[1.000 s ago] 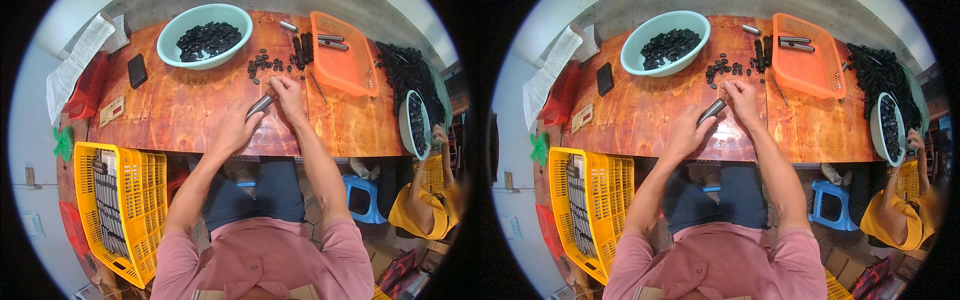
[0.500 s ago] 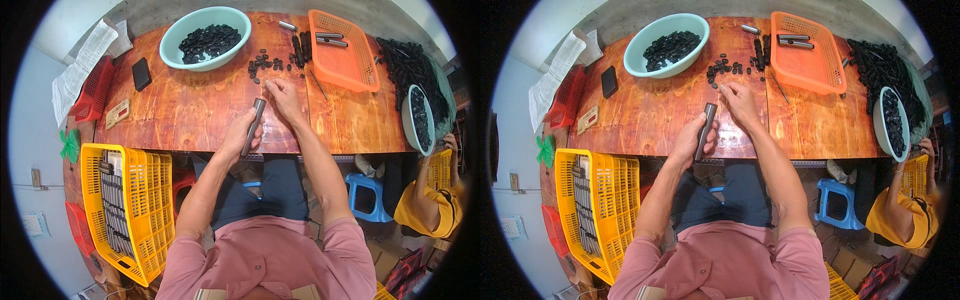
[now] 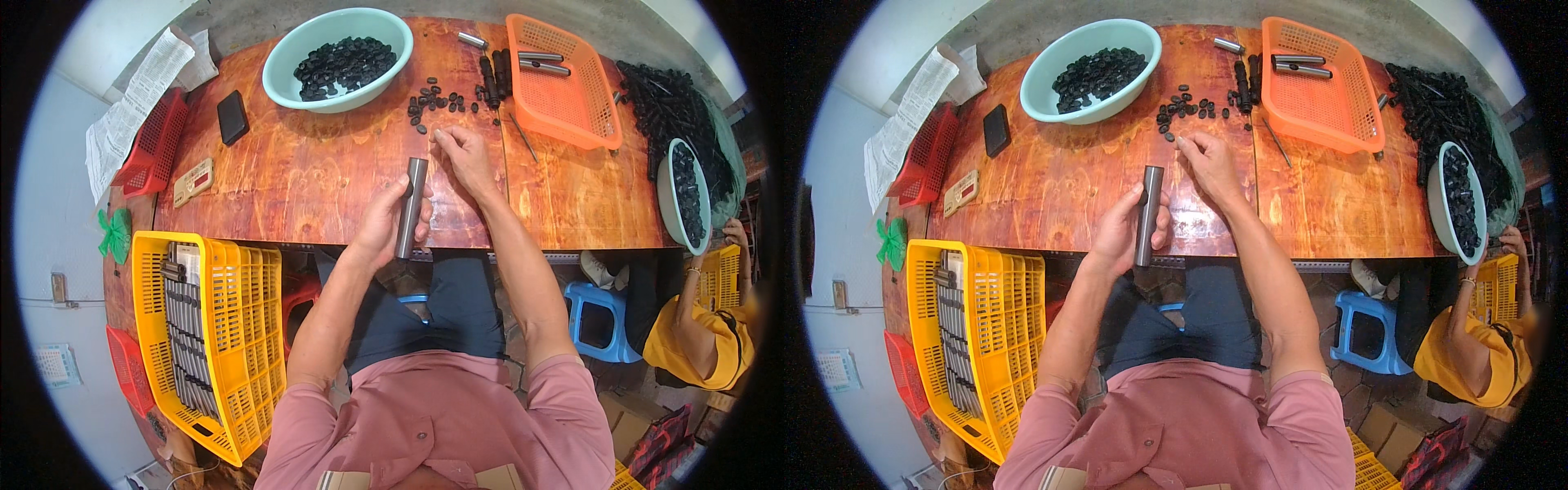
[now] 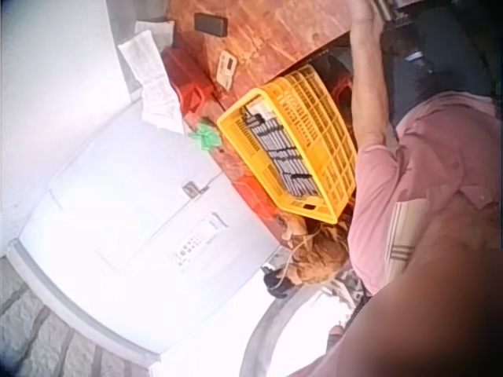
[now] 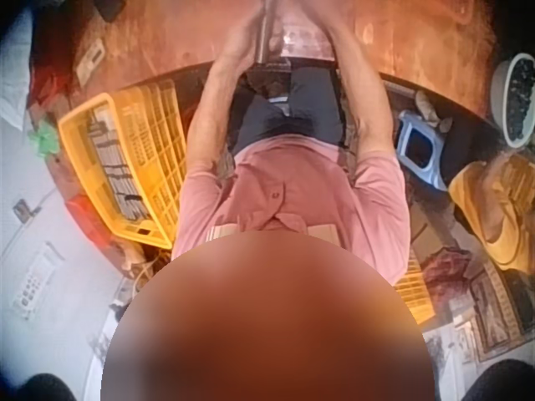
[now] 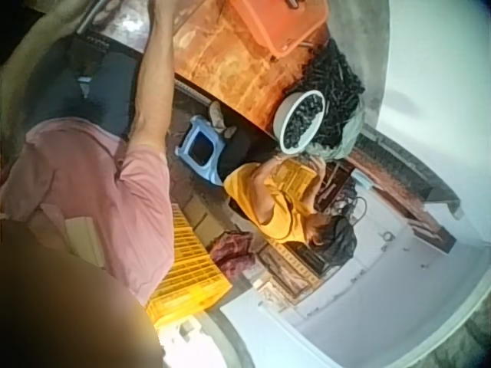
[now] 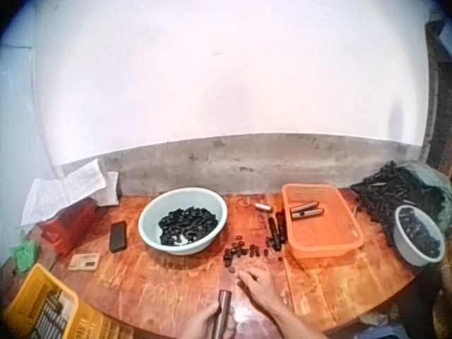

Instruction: The person inserts small black plastic pieces into cylindrical metal tubes at a workbench. They repeatedly pick up a tube, load the pieces, and place the assembled units into a yellow crate. Another person works nearby at the same table.

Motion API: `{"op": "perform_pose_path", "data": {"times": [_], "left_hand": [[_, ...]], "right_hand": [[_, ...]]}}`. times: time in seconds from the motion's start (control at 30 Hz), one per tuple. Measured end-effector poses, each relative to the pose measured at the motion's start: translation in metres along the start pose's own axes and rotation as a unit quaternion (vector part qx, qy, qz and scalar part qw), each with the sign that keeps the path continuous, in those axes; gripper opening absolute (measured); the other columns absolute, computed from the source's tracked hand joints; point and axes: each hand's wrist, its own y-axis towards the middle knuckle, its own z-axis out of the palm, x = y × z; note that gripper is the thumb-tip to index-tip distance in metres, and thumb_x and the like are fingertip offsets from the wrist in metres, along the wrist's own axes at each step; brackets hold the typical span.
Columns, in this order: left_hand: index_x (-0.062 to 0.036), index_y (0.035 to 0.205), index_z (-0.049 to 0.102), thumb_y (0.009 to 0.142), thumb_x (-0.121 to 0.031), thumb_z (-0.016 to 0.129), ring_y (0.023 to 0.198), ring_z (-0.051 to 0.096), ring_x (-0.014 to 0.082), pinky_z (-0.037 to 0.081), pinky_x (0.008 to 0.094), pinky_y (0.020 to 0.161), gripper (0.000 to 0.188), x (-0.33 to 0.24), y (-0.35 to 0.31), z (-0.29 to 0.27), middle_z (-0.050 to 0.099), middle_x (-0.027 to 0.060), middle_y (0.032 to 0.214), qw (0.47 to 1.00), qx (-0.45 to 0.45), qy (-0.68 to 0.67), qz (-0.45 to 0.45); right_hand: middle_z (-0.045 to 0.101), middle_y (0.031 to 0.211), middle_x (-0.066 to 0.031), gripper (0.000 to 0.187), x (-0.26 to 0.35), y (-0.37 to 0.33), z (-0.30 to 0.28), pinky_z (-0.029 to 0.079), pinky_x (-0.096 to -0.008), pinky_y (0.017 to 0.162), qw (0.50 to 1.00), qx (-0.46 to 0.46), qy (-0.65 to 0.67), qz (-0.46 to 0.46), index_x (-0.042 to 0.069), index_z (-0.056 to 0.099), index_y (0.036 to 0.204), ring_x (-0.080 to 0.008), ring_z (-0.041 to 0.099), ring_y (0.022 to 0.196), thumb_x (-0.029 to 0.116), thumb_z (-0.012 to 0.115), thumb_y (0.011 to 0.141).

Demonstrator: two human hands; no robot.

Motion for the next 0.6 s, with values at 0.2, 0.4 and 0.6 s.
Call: {"op": "perform_pose_path", "data": {"times": [0.2,0.4,0.6], "left_hand": [[-0.0049,0.114,0.057,0.108,-0.047,0.036,0.059,0.054,0.0179,0.046,0.0311,0.057,0.047,0.004,-0.001,-0.006,0.059,0.0072,0.078,0.994,0.064,-0.083,-0.013],[-0.0046,0.120,0.055,0.108,-0.049,0.036,0.064,0.056,0.0180,0.046,0.0305,0.057,0.050,0.008,0.002,-0.005,0.062,0.0087,0.084,0.997,0.034,-0.065,0.000],[-0.0035,0.124,0.054,0.109,-0.052,0.035,0.065,0.058,0.0173,0.048,0.0302,0.058,0.055,0.007,0.001,0.006,0.065,0.0096,0.088,0.999,-0.018,-0.001,0.034]], "right_hand": [[0.062,0.071,0.0004,0.024,0.000,0.001,0.001,0.039,-0.0234,0.052,0.999,-0.006,-0.042,-0.022,0.001,0.070,0.090,-0.0057,0.052,0.060,0.022,0.065,0.100],[0.060,0.070,0.0006,0.024,0.000,0.001,-0.001,0.039,-0.0249,0.053,0.999,0.002,-0.049,-0.013,0.000,0.069,0.089,-0.0060,0.051,0.060,0.021,0.065,0.099],[0.061,0.070,0.0005,0.024,0.001,0.000,0.000,0.039,-0.0253,0.053,0.998,-0.001,-0.063,-0.022,0.000,0.069,0.087,-0.0062,0.051,0.060,0.020,0.065,0.099]]}}
